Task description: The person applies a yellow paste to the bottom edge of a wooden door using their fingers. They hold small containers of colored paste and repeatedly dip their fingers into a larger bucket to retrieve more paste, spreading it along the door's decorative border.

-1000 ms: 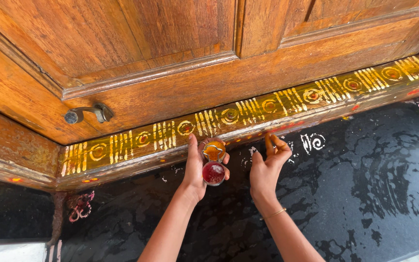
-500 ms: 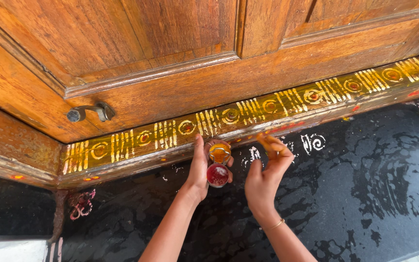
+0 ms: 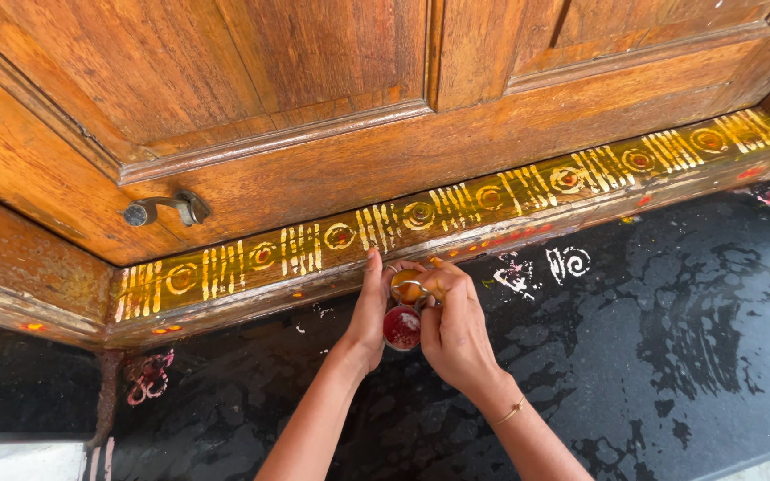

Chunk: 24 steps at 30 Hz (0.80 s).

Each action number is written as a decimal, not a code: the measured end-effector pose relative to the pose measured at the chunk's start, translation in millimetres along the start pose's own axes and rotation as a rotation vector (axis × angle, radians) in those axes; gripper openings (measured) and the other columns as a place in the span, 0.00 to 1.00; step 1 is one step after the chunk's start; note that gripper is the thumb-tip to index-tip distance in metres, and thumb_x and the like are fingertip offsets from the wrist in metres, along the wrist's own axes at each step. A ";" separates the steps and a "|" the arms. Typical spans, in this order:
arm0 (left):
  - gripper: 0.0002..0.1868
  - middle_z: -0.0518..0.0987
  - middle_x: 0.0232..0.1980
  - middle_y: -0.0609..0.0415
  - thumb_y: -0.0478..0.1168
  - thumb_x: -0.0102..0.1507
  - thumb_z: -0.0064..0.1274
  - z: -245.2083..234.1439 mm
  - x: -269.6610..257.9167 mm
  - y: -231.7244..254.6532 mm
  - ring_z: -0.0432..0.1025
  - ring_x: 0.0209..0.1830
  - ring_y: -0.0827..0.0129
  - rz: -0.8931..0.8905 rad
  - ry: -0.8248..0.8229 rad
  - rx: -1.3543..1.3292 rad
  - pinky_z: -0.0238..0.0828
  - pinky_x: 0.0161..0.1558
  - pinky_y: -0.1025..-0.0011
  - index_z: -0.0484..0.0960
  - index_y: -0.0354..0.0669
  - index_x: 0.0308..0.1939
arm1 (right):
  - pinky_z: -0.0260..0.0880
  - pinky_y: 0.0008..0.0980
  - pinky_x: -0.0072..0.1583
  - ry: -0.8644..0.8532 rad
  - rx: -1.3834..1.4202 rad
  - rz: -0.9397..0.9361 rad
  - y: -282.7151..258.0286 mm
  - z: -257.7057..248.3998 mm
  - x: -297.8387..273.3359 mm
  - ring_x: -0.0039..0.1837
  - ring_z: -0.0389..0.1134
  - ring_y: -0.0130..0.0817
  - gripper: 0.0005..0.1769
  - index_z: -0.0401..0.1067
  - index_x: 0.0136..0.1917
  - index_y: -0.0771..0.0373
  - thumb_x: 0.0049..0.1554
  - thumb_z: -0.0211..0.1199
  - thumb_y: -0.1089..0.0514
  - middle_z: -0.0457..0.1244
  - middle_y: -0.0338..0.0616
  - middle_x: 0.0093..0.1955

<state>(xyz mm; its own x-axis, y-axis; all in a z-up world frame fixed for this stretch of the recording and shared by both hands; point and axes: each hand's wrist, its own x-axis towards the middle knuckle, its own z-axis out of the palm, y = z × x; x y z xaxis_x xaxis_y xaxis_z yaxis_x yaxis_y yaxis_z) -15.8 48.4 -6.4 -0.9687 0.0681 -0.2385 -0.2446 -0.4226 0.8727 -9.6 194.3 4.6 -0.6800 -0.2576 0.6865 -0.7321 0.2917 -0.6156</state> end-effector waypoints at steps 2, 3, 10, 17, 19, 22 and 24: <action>0.43 0.80 0.40 0.52 0.75 0.66 0.17 0.4 -0.3 -0.9 0.76 0.39 0.68 0.000 0.005 -0.010 0.76 0.44 0.69 0.76 0.44 0.51 | 0.70 0.40 0.63 0.063 0.178 0.140 3.2 7.1 -5.6 0.64 0.67 0.48 0.21 0.59 0.58 0.66 0.54 0.50 0.78 0.62 0.54 0.59; 0.43 0.80 0.37 0.51 0.75 0.66 0.16 0.3 -0.4 -1.2 0.76 0.37 0.67 0.001 -0.003 -0.015 0.77 0.40 0.68 0.76 0.45 0.51 | 0.71 0.38 0.62 0.095 0.267 0.210 6.6 10.6 -8.2 0.63 0.69 0.44 0.20 0.58 0.59 0.65 0.55 0.50 0.78 0.63 0.52 0.60; 0.43 0.76 0.29 0.47 0.76 0.65 0.15 -2.6 -2.0 2.1 0.73 0.18 0.58 -0.046 0.000 -0.096 0.73 0.24 0.63 0.72 0.45 0.49 | 0.65 0.29 0.59 0.632 0.439 0.672 61.5 6.2 -11.4 0.73 0.61 0.38 0.27 0.50 0.65 0.63 0.55 0.49 0.78 0.56 0.51 0.68; 0.42 0.76 0.30 0.46 0.76 0.65 0.16 -4.0 0.8 1.4 0.73 0.18 0.58 -0.046 0.002 -0.112 0.73 0.24 0.64 0.71 0.46 0.51 | 0.60 0.31 0.65 0.506 0.410 0.589 80.7 3.5 -17.3 0.82 0.53 0.43 0.31 0.47 0.67 0.65 0.53 0.49 0.78 0.50 0.55 0.74; 0.43 0.76 0.30 0.46 0.77 0.65 0.16 -3.2 1.5 1.2 0.73 0.18 0.58 -0.046 0.002 -0.111 0.73 0.24 0.64 0.71 0.46 0.51 | 0.58 0.32 0.70 0.493 0.378 0.564 83.5 5.1 -17.6 0.83 0.52 0.44 0.32 0.47 0.68 0.66 0.53 0.49 0.78 0.50 0.56 0.75; 0.43 0.76 0.30 0.46 0.77 0.65 0.16 -2.3 1.7 0.7 0.73 0.18 0.58 -0.040 -0.011 -0.108 0.74 0.24 0.64 0.71 0.45 0.50 | 0.57 0.34 0.71 0.494 0.383 0.569 87.4 7.0 -16.4 0.83 0.52 0.45 0.32 0.47 0.68 0.67 0.53 0.49 0.77 0.50 0.56 0.75; 0.43 0.76 0.30 0.46 0.77 0.65 0.16 -1.6 2.9 0.4 0.73 0.18 0.58 -0.025 -0.016 -0.109 0.74 0.24 0.64 0.71 0.44 0.50 | 0.54 0.34 0.74 0.490 0.386 0.558 89.3 7.9 -15.6 0.83 0.52 0.45 0.32 0.46 0.69 0.67 0.53 0.49 0.77 0.51 0.56 0.74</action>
<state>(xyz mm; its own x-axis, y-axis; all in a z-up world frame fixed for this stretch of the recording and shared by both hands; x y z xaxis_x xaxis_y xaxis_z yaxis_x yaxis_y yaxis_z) -18.6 47.0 -7.5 -0.9631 0.0943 -0.2519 -0.2637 -0.5161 0.8149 -64.7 217.0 -64.1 -0.9168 0.2873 0.2773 -0.3169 -0.1010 -0.9431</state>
